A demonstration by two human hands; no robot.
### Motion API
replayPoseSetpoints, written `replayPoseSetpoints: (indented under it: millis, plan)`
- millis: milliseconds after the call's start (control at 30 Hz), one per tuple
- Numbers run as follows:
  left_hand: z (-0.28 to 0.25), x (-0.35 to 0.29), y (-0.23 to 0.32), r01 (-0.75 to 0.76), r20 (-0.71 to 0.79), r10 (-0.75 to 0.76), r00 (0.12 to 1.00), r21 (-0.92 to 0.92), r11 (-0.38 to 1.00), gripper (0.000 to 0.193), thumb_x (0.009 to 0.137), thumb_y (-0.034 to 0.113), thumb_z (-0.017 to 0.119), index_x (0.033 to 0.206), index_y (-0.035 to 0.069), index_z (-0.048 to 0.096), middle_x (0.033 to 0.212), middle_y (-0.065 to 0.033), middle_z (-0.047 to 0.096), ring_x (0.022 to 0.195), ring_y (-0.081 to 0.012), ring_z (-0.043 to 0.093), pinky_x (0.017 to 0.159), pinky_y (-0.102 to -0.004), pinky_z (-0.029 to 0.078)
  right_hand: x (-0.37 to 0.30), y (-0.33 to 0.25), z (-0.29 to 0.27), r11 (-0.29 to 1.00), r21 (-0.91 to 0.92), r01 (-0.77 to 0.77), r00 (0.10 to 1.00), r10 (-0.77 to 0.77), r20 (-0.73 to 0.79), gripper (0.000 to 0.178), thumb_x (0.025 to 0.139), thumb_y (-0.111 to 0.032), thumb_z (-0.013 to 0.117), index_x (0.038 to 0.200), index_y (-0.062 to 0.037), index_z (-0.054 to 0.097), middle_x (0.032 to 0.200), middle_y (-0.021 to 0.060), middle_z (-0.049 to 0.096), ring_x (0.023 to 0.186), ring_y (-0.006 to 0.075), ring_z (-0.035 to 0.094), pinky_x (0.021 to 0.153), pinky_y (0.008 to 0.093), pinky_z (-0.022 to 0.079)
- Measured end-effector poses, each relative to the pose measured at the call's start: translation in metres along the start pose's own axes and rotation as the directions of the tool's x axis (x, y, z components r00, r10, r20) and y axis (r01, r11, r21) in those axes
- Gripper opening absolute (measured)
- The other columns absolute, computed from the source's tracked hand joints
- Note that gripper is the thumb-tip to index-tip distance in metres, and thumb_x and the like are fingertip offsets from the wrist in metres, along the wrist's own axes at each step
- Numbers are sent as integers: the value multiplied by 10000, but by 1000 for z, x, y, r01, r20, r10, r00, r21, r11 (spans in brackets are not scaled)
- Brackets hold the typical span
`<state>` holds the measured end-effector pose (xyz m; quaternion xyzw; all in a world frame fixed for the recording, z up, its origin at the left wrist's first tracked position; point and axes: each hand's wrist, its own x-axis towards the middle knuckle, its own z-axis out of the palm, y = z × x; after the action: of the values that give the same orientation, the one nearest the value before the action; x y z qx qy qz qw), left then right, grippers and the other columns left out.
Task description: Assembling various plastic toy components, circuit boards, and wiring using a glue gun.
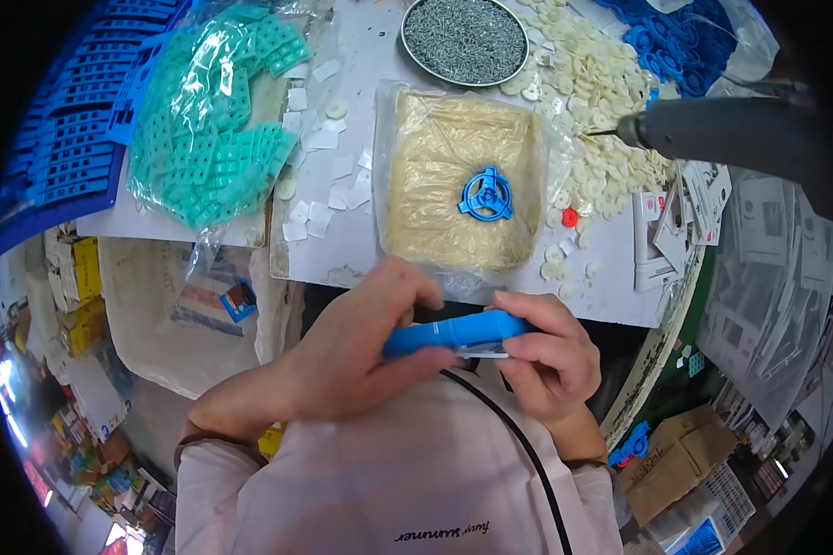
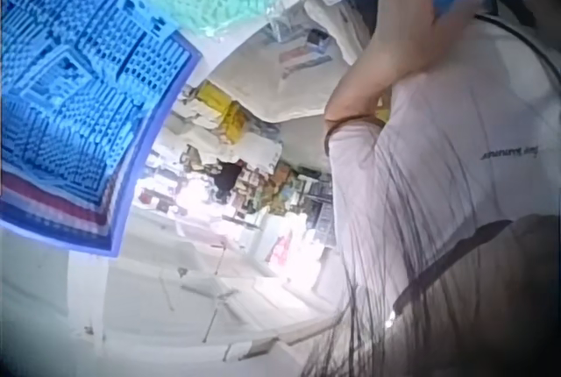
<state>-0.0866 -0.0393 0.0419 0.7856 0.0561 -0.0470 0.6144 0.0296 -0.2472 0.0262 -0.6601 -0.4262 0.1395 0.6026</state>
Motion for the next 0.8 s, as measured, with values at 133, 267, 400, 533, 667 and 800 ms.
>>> replayPoseSetpoints:
  millis: [133,267,400,533,667,800]
  plan:
    - [7,2,-4,-35,50,31,998,78,996,259,939,190,665,1127,37,576,927,-151,549,825,-362,568,700,-433,452,-10,5,1,996,6,-87,996,87,-4,234,773,-6,820,939,-21,656,1188,277,683,937,379,711,770,393,580]
    - [11,0,-8,0,68,3,998,-38,999,235,948,179,652,1119,37,575,928,-152,551,825,-368,570,708,-437,456,-18,7,2,997,5,-74,997,74,-26,239,766,18,815,956,6,672,1197,286,679,984,400,714,811,409,585]
    - [12,-2,-8,11,47,-10,999,-40,999,205,953,175,648,1084,31,583,897,-151,548,803,-363,573,696,-430,454,-18,6,4,999,-3,-47,998,47,-36,255,770,29,811,990,19,683,1184,292,682,992,405,715,827,418,583]
    - [15,-8,-12,49,14,-48,999,-65,997,186,955,171,648,1048,21,589,858,-152,545,776,-366,571,681,-430,451,-16,2,5,995,32,-98,995,97,12,229,781,31,807,969,23,678,1184,301,680,994,404,715,844,421,580]
    - [20,-11,-16,19,-22,-20,1000,-63,998,138,943,114,647,1022,8,607,835,-128,532,733,-309,529,660,-388,411,-21,0,9,977,78,-198,980,199,-9,205,792,40,800,945,28,664,1206,315,668,1011,383,714,864,401,572]
    - [19,-11,-15,6,-28,-7,1000,-62,998,134,942,115,650,1012,10,603,832,-126,535,725,-309,532,652,-391,412,-26,-3,15,930,243,-276,952,300,-65,189,812,60,782,932,34,638,1258,345,631,1058,331,707,871,356,561]
